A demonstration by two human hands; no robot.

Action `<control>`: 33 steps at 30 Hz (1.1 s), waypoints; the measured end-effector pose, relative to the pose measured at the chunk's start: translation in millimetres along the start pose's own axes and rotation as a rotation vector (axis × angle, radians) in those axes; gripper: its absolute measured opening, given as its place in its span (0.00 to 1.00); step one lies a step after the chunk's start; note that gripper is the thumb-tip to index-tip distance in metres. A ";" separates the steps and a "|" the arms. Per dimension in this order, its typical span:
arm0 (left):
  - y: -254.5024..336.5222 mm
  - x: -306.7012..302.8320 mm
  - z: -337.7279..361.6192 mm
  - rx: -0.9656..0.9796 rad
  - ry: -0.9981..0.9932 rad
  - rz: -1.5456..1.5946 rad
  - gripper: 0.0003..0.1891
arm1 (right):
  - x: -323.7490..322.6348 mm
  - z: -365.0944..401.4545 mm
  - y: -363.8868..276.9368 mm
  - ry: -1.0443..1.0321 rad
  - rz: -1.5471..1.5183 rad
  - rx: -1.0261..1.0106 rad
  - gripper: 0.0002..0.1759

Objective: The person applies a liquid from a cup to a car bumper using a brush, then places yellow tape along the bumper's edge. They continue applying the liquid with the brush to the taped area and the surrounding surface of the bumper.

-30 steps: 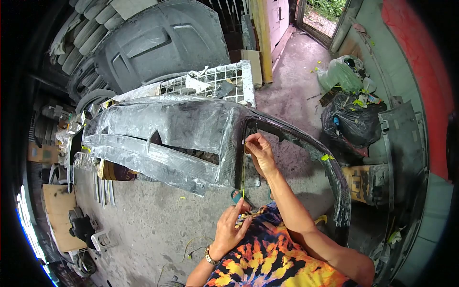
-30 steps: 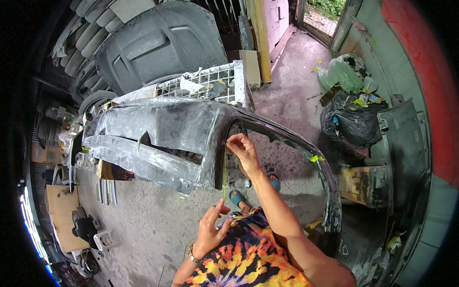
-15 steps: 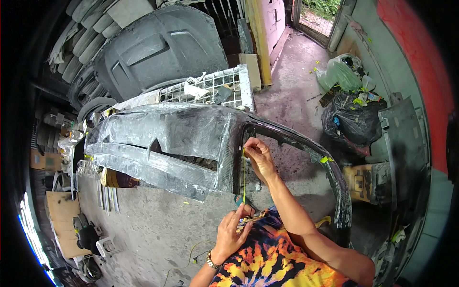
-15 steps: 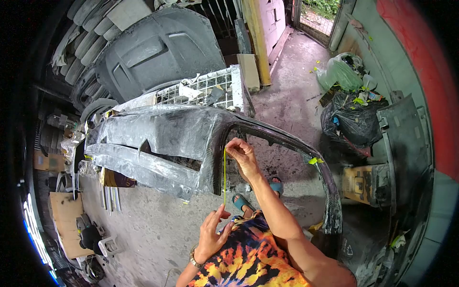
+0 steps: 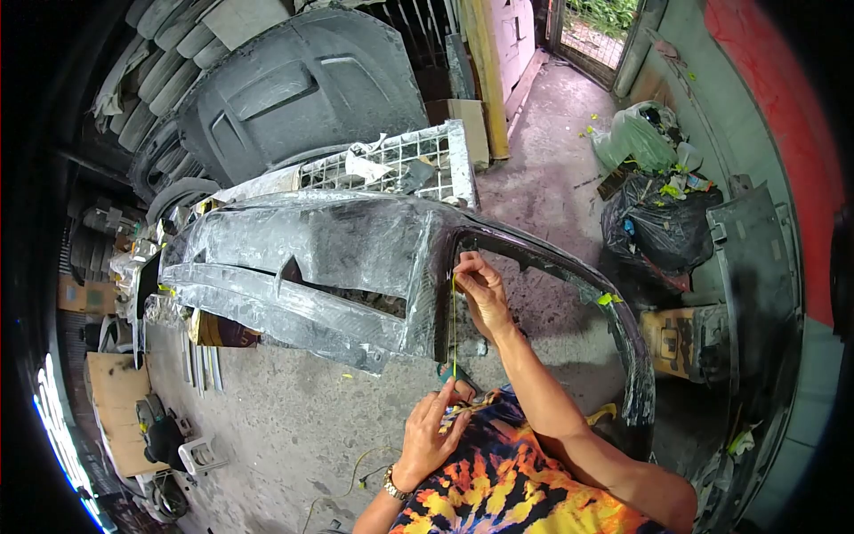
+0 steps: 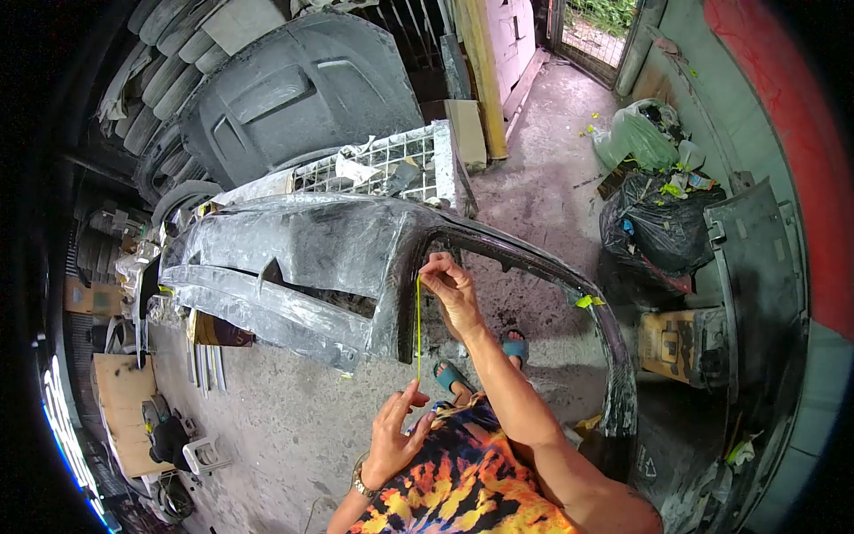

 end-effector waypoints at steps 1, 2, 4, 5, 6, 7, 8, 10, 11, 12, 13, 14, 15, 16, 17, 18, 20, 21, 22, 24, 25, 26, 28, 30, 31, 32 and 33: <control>-0.3 0.0 -0.2 -0.002 -0.001 0.000 0.33 | 0.1 -0.1 -0.3 -0.003 0.002 -0.008 0.05; -0.4 0.0 -0.3 -0.002 -0.001 0.001 0.33 | 0.0 0.0 0.3 -0.004 0.002 -0.008 0.05; -0.7 0.9 -0.2 -0.004 -0.007 -0.002 0.33 | -0.6 0.6 -0.6 0.015 0.028 -0.023 0.05; -1.2 1.1 0.3 -0.004 -0.006 -0.002 0.33 | 0.7 1.1 -0.6 0.014 0.028 -0.022 0.05; -2.7 2.0 1.0 -0.012 -0.011 -0.004 0.32 | 0.7 2.0 -0.7 0.027 0.026 -0.023 0.05; -3.9 2.6 1.4 -0.019 -0.016 -0.006 0.32 | 1.6 2.6 -1.5 0.040 0.022 -0.026 0.05; -3.5 1.9 1.0 -0.020 -0.015 -0.007 0.32 | 3.6 3.3 -1.8 0.040 0.021 -0.025 0.05; -1.6 0.2 -0.6 -0.018 -0.012 0.009 0.32 | 3.6 4.2 -3.2 0.069 0.030 -0.029 0.04; -1.7 0.2 -0.7 -0.018 -0.012 0.009 0.32 | 3.9 4.1 -3.1 0.069 0.030 -0.029 0.04; -1.9 0.3 -0.8 -0.021 -0.012 0.010 0.32 | 3.6 4.1 -3.1 0.073 0.036 -0.028 0.04; -2.3 0.4 -0.8 -0.023 -0.012 0.012 0.32 | 4.4 4.1 -3.8 0.078 0.042 -0.028 0.04; -2.5 0.5 -0.9 -0.023 -0.013 0.012 0.32 | 5.7 4.4 -4.2 0.079 0.042 -0.028 0.04; -2.5 0.3 -1.1 -0.021 -0.011 0.016 0.32 | 6.7 5.0 -5.1 0.085 0.032 -0.031 0.04; -2.5 0.3 -1.1 -0.019 -0.009 0.020 0.32 | 7.3 5.4 -6.0 0.090 0.023 -0.034 0.04; -2.9 0.7 -0.8 -0.020 -0.010 0.020 0.32 | 5.7 5.5 -4.8 0.091 0.023 -0.034 0.04; -3.8 1.4 -0.5 -0.023 -0.013 0.019 0.32 | 4.2 5.2 -3.4 0.080 0.039 -0.043 0.05; -4.4 1.8 -0.3 -0.026 -0.015 0.018 0.32 | 5.0 5.6 -4.2 0.069 0.056 -0.052 0.07; -4.1 1.5 -0.7 -0.024 -0.014 0.022 0.32 | 3.4 6.5 -0.5 0.082 0.025 -0.013 0.11; -3.9 1.2 -0.8 -0.022 -0.013 0.027 0.32 | 2.8 7.2 2.9 0.095 -0.005 0.026 0.14; -4.6 2.0 -0.2 -0.023 -0.015 0.025 0.32 | 4.7 5.8 0.5 0.084 0.000 0.008 0.17; -4.9 2.4 0.1 -0.024 -0.017 0.023 0.33 | 6.6 5.0 -2.0 0.072 0.005 -0.010 0.20; -4.8 2.4 0.2 -0.024 -0.018 0.023 0.33 | 7.2 4.9 -2.9 0.072 0.005 -0.009 0.20; -4.2 1.6 0.3 -0.020 -0.009 0.023 0.32 | 6.3 5.4 -1.2 0.094 0.003 0.021 0.21; -4.0 0.9 0.6 -0.020 -0.005 0.023 0.32 | 6.0 4.9 0.8 0.090 -0.021 0.029 0.21; -3.8 0.6 0.6 -0.019 -0.004 0.023 0.32 | 5.8 4.4 2.0 0.087 -0.044 0.034 0.21; -4.7 0.8 0.7 -0.023 -0.003 0.024 0.32 | 5.0 3.9 2.9 0.087 -0.044 0.038 0.21; -5.7 1.3 1.1 -0.023 -0.002 0.031 0.32 | 3.8 3.6 3.5 0.086 -0.034 0.040 0.21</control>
Point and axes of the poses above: each hand's wrist, its own z-axis away from the middle knuckle, its own x-axis out of the palm, y = z × x, the point moved 10 cm from there along -z, towards the middle knuckle, and after that the axes turned 8 degrees about -z, right-handed, at the moved point
